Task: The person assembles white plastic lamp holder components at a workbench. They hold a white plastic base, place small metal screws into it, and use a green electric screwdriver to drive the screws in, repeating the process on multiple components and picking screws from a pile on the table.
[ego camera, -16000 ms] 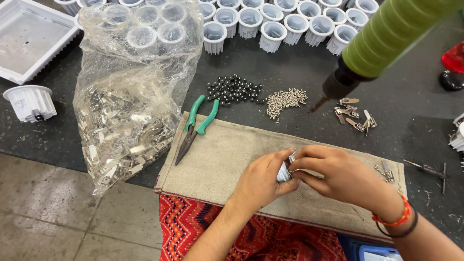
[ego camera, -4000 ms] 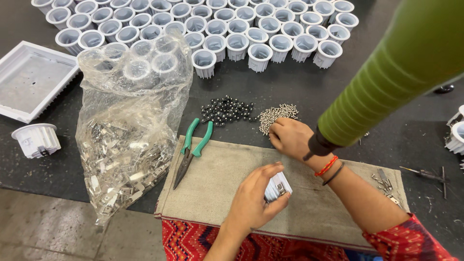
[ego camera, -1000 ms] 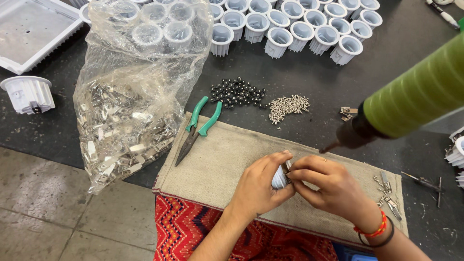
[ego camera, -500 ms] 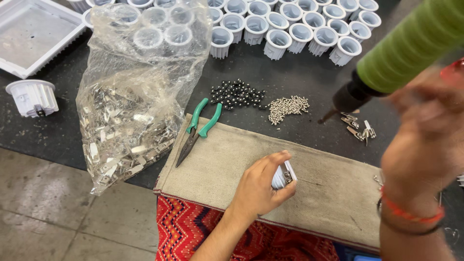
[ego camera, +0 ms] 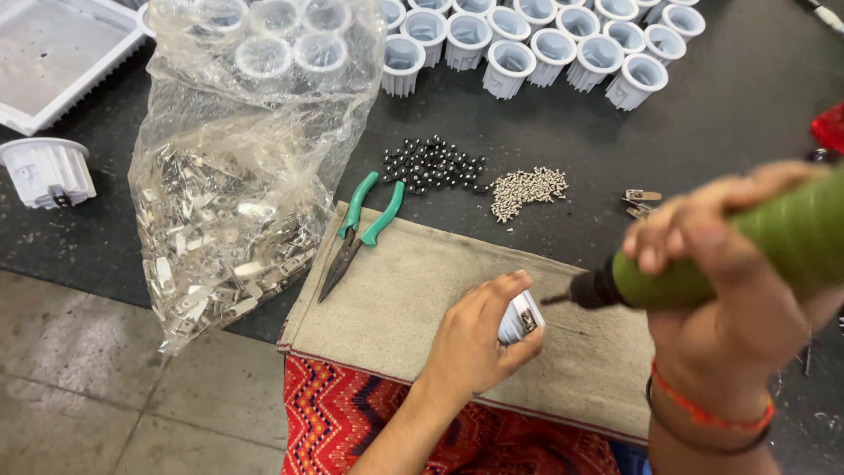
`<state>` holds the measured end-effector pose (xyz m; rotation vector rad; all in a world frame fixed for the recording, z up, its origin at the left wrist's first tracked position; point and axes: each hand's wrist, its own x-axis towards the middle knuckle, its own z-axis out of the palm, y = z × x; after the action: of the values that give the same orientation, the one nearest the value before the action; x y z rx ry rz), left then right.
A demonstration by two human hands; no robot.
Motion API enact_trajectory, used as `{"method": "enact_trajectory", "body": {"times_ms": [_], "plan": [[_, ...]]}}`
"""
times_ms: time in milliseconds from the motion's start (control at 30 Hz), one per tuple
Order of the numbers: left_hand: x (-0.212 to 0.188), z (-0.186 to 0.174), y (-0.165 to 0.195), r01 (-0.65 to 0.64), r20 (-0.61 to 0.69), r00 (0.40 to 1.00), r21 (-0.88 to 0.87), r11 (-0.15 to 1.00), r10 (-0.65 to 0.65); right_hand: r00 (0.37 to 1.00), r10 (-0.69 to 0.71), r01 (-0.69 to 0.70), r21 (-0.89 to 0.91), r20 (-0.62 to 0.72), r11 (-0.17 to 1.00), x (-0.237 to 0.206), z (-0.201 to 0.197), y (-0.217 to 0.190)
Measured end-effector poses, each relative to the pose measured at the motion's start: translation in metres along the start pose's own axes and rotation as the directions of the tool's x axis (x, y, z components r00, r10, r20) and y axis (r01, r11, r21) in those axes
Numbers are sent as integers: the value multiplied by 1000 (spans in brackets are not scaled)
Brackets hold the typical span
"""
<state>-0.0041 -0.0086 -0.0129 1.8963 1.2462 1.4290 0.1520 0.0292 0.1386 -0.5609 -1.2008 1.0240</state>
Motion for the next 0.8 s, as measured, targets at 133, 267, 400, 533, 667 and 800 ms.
{"method": "enact_trajectory", "body": {"times_ms": [133,267,400,533,667,800], "plan": [[-1,0,0,0,-4,1000,17,1000,0,996,-42,38,-55,-78,998,-32,-5,5],[-1,1,0,1,10,1000,31,1000,-1,991,-37,24,-103,-128,994,-45,-10,9],[-2,1,-1,19,30,999,31,999,-20,992,-34,24,-82,-123,996,-48,-13,11],[-2,3,-2,21,51,998,67,998,-24,995,-43,34,-89,-94,995,-48,-12,12],[-2,3,-3,29,54,998,80,996,-33,995,-43,34,-93,-94,995,-49,-11,15],[-2,2,-2,32,45,998,60,998,-35,994,-57,48,-100,-95,994,-47,-11,16]]}}
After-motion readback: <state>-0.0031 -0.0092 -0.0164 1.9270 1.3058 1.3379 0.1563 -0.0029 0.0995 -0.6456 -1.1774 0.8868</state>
